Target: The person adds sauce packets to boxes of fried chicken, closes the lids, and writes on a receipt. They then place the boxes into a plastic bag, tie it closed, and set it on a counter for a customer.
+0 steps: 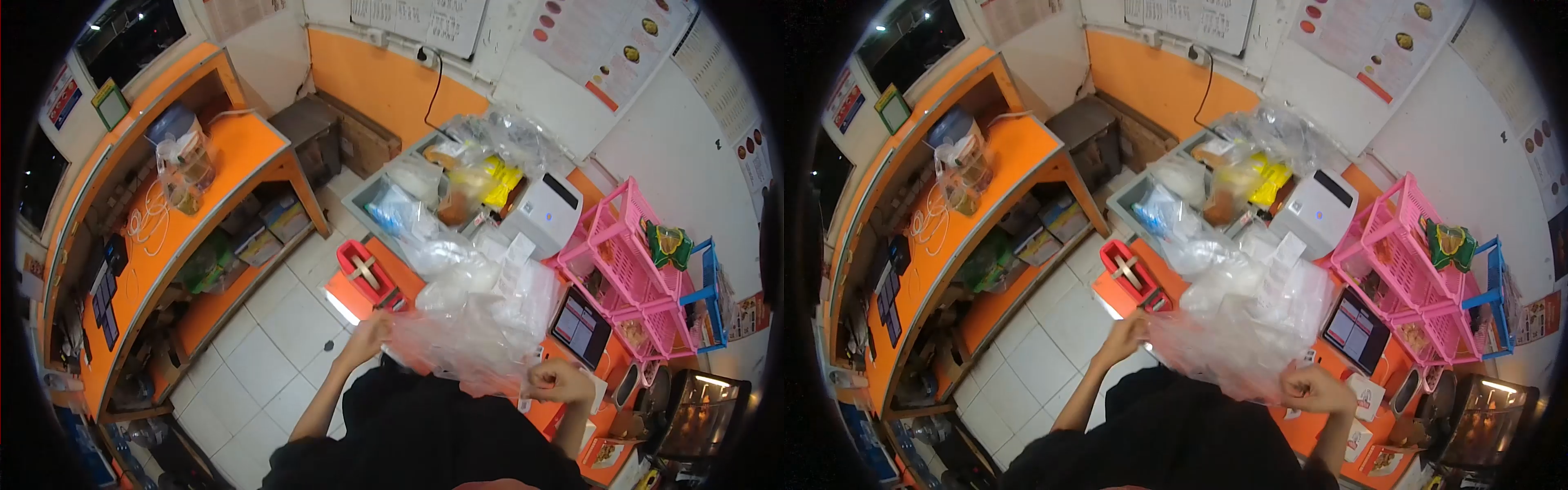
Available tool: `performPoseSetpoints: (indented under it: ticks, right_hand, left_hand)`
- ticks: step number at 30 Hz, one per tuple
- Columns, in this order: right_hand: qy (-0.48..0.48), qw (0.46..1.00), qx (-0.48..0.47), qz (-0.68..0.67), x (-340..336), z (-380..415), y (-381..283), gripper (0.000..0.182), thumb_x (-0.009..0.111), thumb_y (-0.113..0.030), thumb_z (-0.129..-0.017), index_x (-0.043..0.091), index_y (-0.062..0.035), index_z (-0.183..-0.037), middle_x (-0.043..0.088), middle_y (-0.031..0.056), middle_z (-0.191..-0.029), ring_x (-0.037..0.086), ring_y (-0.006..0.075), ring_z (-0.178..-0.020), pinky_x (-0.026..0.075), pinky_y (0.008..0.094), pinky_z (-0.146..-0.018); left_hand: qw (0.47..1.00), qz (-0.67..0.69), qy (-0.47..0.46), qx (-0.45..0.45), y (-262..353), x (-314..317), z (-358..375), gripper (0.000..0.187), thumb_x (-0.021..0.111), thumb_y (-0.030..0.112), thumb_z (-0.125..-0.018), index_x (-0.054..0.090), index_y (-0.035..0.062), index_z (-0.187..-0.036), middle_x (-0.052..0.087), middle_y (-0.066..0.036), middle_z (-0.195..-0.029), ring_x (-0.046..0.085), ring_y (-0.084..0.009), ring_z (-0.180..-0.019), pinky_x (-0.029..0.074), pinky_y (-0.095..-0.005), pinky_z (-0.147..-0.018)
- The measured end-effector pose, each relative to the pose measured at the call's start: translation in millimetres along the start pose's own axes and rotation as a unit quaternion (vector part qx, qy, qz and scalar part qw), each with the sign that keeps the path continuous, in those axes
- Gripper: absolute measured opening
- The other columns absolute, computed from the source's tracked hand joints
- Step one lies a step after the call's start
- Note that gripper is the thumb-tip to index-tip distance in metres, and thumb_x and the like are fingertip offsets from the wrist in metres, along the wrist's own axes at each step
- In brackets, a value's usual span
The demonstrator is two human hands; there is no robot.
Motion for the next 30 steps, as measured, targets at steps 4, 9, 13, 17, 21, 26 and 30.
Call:
performPoseSetpoints:
  ticks: [4,9,13,17,21,26,30]
  right_hand:
    - [0.267,0.944,-0.106,-0.162,-64,-86,8,0.022,0.064,-0.018,-0.073,0.050,-0.0022,-0.067,0.047,0.0021,-0.067,0.045,0.0142,-0.067,0.038,0.0280,-0.062]
    - [0.358,0.758,-0.317,0.444,-36,-179,-37,0.023,0.063,-0.011,-0.068,0.058,-0.0049,-0.090,0.058,0.0095,-0.086,0.055,0.0222,-0.080,0.041,0.0333,-0.077]
    - [0.257,0.837,-0.236,0.422,-46,-215,-3,0.017,0.057,-0.002,-0.070,0.061,-0.0044,-0.086,0.059,0.0118,-0.084,0.056,0.0236,-0.082,0.042,0.0306,-0.076]
    - [0.455,0.815,-0.335,0.130,-70,-207,-18,0.020,0.040,0.009,-0.070,0.057,0.0012,-0.076,0.057,0.0116,-0.070,0.057,0.0211,-0.064,0.042,0.0273,-0.057]
    - [0.437,0.864,-0.241,0.072,-88,-209,-21,0.017,0.040,0.006,-0.070,0.056,0.0008,-0.074,0.057,0.0110,-0.071,0.055,0.0211,-0.059,0.042,0.0290,-0.056]
    - [0.269,0.875,-0.250,0.316,-46,-232,-45,0.013,0.051,-0.008,-0.071,0.060,-0.0038,-0.080,0.059,0.0122,-0.071,0.057,0.0283,-0.066,0.045,0.0344,-0.060]
    - [0.233,0.853,-0.354,0.304,-28,-249,-52,0.018,0.057,-0.010,-0.071,0.062,-0.0045,-0.088,0.061,0.0138,-0.082,0.058,0.0295,-0.075,0.046,0.0333,-0.065]
  left_hand:
    - [0.959,-0.240,-0.143,0.047,-5,11,-8,0.034,0.049,-0.004,-0.068,0.053,0.0049,-0.101,0.060,-0.014,-0.084,0.056,-0.0313,-0.081,0.045,-0.0366,-0.073]
    - [0.958,-0.224,-0.164,0.075,38,-19,-16,0.045,0.067,0.015,-0.067,0.053,0.0101,-0.110,0.056,-0.006,-0.090,0.053,-0.0210,-0.088,0.045,-0.0307,-0.069]
    - [0.988,-0.107,-0.104,0.043,37,-27,-44,0.046,0.067,0.014,-0.069,0.050,0.0078,-0.112,0.051,-0.008,-0.090,0.053,-0.0198,-0.080,0.044,-0.0290,-0.074]
    - [0.992,-0.047,0.112,0.022,32,-2,-83,0.042,0.066,0.014,-0.070,0.052,0.0065,-0.109,0.051,-0.009,-0.091,0.052,-0.0219,-0.080,0.044,-0.0312,-0.072]
    - [0.920,-0.263,0.224,0.184,39,16,-98,0.023,0.063,0.010,-0.071,0.060,0.0032,-0.093,0.053,-0.009,-0.091,0.051,-0.0252,-0.085,0.043,-0.0331,-0.074]
    - [0.931,-0.211,0.228,0.192,24,11,-106,0.013,0.060,0.005,-0.071,0.063,0.0016,-0.083,0.057,-0.010,-0.089,0.051,-0.0260,-0.084,0.042,-0.0331,-0.077]
    - [0.965,-0.112,0.201,0.129,17,8,-110,0.014,0.058,0.000,-0.073,0.060,0.0006,-0.087,0.058,-0.010,-0.089,0.057,-0.0210,-0.077,0.046,-0.0295,-0.069]
Point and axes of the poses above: each hand's wrist, its own z-axis away from the middle knuckle, its own x-axis out of the palm, y = z × x, the point moved 4 cm from there along -z, towards the middle knuckle
